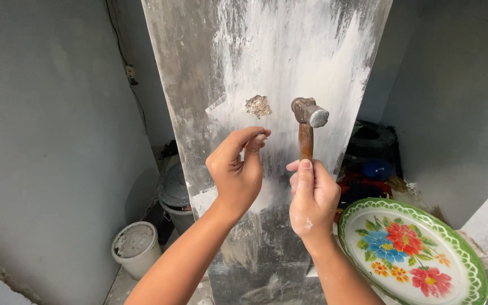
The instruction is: The person takes a hammer and a nail from a tray, drives the nail into a wall using the hammer, and returns the hammer to the tray.
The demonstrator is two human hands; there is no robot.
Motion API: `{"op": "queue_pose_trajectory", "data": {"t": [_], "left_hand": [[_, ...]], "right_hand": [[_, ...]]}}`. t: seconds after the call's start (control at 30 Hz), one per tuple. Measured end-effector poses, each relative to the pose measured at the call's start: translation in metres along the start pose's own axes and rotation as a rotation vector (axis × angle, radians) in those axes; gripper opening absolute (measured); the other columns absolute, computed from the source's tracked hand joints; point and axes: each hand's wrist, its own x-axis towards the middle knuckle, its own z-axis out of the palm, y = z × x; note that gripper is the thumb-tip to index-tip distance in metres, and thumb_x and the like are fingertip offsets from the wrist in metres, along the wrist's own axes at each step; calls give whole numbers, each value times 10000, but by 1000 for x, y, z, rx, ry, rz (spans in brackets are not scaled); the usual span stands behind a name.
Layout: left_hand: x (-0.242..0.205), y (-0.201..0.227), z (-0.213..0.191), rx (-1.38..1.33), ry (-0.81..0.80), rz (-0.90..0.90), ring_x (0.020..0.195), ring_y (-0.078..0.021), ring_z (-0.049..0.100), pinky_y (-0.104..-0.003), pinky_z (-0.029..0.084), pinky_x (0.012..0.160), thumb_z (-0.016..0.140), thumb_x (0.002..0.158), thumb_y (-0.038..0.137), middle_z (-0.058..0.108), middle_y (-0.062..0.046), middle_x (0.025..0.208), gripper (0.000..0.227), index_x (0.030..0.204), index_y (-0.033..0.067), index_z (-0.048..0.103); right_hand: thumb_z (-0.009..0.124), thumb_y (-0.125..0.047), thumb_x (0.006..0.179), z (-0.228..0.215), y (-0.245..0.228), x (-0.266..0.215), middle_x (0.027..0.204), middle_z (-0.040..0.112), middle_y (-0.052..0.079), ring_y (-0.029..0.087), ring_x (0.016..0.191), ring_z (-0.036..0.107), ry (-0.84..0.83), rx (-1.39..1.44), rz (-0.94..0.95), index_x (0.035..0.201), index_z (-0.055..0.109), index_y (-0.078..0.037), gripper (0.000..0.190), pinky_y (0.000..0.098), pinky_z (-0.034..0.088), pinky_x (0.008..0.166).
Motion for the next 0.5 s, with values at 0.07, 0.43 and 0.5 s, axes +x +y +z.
{"op": "queue_pose_trajectory", "data": {"t": [0.07,0.43,0.5], "left_hand": [[-12,-1,-4,20,-19,-34,820,-118,716,-243,568,751,672,999,-38,768,-85,953,75,1055,4,700],[-103,-11,-18,11,-94,-391,820,-127,744,-256,608,742,662,964,-38,781,-93,966,92,1044,-14,701],[-114,-11,-19,25,-93,-424,809,-123,742,-255,607,732,664,960,-38,786,-94,963,88,1036,-15,703]], "right_hand": [[460,-227,1099,-1,6,-5,627,493,-37,36,570,432,-9,21,3,938,648,5,340,232,362,515],[461,-205,1085,-15,35,-67,653,476,-44,27,557,384,-72,168,199,979,639,7,297,218,315,481],[461,-201,1080,-16,39,-77,648,475,-43,28,551,382,-91,173,235,976,641,6,294,219,311,476]]}}
